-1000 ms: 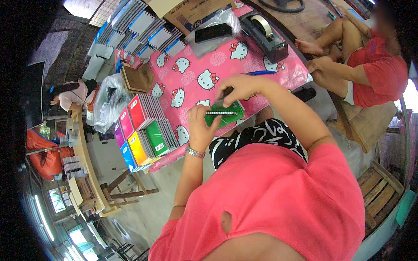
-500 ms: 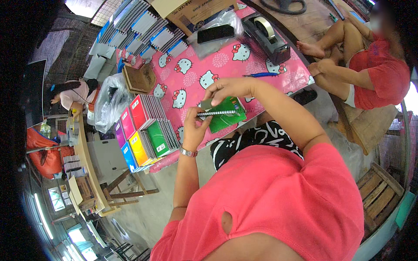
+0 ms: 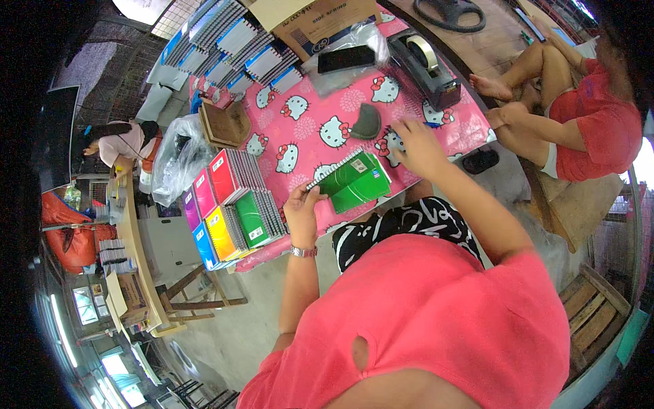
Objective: The person trims the wire coil on notebooks using a tool, then places them in a stack.
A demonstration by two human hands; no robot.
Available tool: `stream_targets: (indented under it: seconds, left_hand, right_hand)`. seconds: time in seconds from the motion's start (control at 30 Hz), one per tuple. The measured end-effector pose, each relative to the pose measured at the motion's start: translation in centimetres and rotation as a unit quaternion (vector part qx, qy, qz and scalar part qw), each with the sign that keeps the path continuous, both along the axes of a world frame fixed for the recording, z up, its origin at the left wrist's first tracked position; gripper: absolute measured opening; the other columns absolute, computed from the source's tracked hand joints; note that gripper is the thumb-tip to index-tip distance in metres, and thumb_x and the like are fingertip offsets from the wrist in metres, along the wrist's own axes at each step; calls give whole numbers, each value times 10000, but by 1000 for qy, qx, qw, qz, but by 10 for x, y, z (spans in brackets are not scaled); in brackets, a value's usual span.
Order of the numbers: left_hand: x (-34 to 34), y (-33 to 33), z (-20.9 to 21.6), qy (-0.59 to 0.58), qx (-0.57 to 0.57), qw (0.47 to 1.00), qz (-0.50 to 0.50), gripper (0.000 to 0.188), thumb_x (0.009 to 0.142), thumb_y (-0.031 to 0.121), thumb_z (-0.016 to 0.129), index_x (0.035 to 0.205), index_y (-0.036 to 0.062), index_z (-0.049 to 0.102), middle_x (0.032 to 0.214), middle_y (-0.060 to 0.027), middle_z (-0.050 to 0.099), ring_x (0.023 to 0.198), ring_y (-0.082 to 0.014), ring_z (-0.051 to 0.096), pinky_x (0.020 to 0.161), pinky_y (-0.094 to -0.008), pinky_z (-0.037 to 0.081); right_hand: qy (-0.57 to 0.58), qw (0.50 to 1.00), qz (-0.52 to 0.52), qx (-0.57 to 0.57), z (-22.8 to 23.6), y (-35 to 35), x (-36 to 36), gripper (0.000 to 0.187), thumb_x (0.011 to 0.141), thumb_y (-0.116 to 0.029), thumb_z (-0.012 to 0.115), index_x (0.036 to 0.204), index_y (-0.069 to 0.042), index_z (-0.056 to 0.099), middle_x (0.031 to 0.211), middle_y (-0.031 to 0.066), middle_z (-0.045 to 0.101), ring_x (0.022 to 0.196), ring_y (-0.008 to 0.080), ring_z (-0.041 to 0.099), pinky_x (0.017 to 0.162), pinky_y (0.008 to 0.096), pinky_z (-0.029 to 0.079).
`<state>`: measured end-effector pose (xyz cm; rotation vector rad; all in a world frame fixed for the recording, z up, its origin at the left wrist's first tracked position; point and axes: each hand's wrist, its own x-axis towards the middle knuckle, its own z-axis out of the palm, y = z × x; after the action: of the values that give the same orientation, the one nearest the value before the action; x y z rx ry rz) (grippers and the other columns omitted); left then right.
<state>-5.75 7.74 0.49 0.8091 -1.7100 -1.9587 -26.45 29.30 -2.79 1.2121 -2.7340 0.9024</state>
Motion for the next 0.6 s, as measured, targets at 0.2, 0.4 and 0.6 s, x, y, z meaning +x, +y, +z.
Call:
stream_targets:
  seconds: [0.2, 0.4, 0.6]
  left_hand:
    - [2, 7, -7, 8, -51, 998, 24, 194, 885, -23, 640, 1073, -70, 623, 935, -89, 667, 762, -135, 650, 721, -261, 535]
    - [3, 16, -23, 78, -89, 992, 44, 183, 863, -61, 648, 1046, -62, 630, 949, -66, 624, 775, -133, 649, 713, -262, 544]
    - [6, 20, -28, 69, -92, 991, 67, 172, 869, -70, 631, 1040, -57, 626, 945, -60, 610, 762, -129, 640, 709, -250, 538]
  right_hand:
    - [35, 993, 48, 103, -9, 39, 18, 576, 771, -309, 704, 1271, -69, 546, 1233, 162, 529, 1147, 326, 504, 976, 442, 388]
    - [206, 974, -92, 31, 12, 10, 25, 538, 741, -287, 720, 1221, -86, 585, 1084, 113, 584, 1065, 304, 525, 934, 454, 388]
    - [-31, 979, -105, -171, 16, 5, 30, 475, 778, -301, 715, 1191, -86, 621, 1050, 108, 580, 1029, 307, 530, 918, 438, 411]
